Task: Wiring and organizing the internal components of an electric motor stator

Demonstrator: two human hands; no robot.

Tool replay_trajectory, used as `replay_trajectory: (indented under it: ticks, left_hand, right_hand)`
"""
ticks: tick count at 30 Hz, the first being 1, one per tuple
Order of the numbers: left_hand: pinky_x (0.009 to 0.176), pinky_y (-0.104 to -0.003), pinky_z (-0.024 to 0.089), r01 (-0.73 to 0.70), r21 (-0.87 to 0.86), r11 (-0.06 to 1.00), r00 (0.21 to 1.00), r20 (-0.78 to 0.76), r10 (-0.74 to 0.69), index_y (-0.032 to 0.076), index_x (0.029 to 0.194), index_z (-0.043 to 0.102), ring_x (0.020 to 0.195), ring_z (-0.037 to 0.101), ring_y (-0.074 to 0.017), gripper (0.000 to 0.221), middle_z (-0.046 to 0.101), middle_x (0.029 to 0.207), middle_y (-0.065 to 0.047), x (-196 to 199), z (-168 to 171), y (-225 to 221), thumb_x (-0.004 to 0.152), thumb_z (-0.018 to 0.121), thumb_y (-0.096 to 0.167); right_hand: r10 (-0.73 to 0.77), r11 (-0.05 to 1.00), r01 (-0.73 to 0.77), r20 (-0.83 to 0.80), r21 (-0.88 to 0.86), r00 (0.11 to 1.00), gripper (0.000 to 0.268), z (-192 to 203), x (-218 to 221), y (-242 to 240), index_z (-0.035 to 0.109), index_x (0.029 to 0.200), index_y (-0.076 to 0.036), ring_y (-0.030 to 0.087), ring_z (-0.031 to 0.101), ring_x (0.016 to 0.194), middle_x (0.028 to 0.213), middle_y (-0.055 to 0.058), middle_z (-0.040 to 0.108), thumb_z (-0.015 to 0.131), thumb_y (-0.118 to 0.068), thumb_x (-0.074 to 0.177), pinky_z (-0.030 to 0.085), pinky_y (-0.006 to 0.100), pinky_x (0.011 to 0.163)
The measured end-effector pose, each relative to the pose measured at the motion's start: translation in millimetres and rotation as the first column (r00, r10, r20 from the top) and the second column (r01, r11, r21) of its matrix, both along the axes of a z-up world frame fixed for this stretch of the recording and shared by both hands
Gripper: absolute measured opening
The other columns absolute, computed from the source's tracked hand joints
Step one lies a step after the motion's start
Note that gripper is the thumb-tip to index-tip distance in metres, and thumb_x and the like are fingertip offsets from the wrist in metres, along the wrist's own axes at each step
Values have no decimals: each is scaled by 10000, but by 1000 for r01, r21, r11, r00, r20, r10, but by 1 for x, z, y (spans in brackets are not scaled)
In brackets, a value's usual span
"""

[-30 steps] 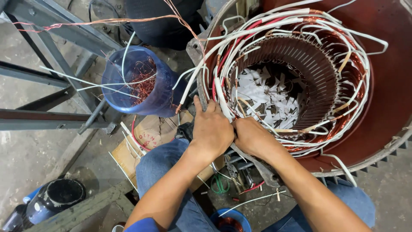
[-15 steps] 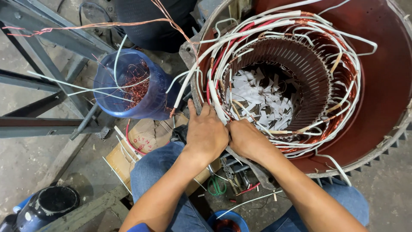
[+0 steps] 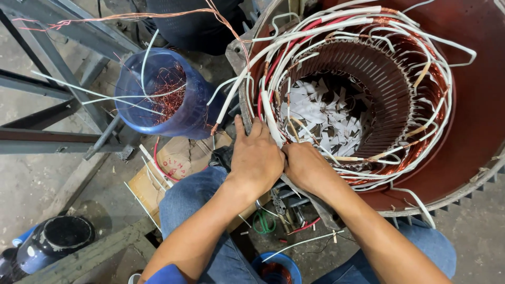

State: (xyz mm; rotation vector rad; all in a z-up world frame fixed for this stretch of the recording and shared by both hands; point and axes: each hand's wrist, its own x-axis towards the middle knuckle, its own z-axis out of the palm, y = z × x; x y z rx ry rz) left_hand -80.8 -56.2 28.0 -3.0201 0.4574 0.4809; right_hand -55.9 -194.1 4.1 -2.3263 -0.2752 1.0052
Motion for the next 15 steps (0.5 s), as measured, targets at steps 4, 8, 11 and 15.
replay_trajectory:
  ticks: [4,8,11,15]
  left_hand:
    - [1268,-774,70,-12,-23,1000,1000,-6,12,-126,1311,693,1483,438,-427,555,600,1511,-313,1,-3,1,987,432,241]
    - [1264,-774,69,2,5,1000,1000,-25,-2,-105,1312,702,1484,439,-424,552,607,1498,-319,2,-3,1,1001,423,255]
    - [1268,-766,59,-2,13,1000,999,-55,3,-103,1323,698,1490,435,-420,557,604,1503,-316,4,2,1,1004,409,251]
    - [1276,-751,46,-19,13,1000,996,-91,20,-90,1336,696,1505,421,-411,561,592,1524,-304,4,5,0,1007,391,246]
  right_hand:
    - [-16,1000,16,-13,11,1000,303,3,-2,0,809,961,38,530,780,951,902,334,776,536,-90,931,625,568,795]
    - [-12,1000,12,-13,0,1000,304,6,-2,0,812,950,22,509,786,942,888,317,781,531,-91,927,632,554,800]
    - [-15,1000,14,-25,-14,1000,312,11,-3,1,816,948,15,503,789,952,891,315,784,525,-97,945,633,551,809]
    - [-7,999,5,-38,-42,999,316,9,-5,1,813,949,7,488,794,955,891,305,787,512,-87,954,638,548,818]
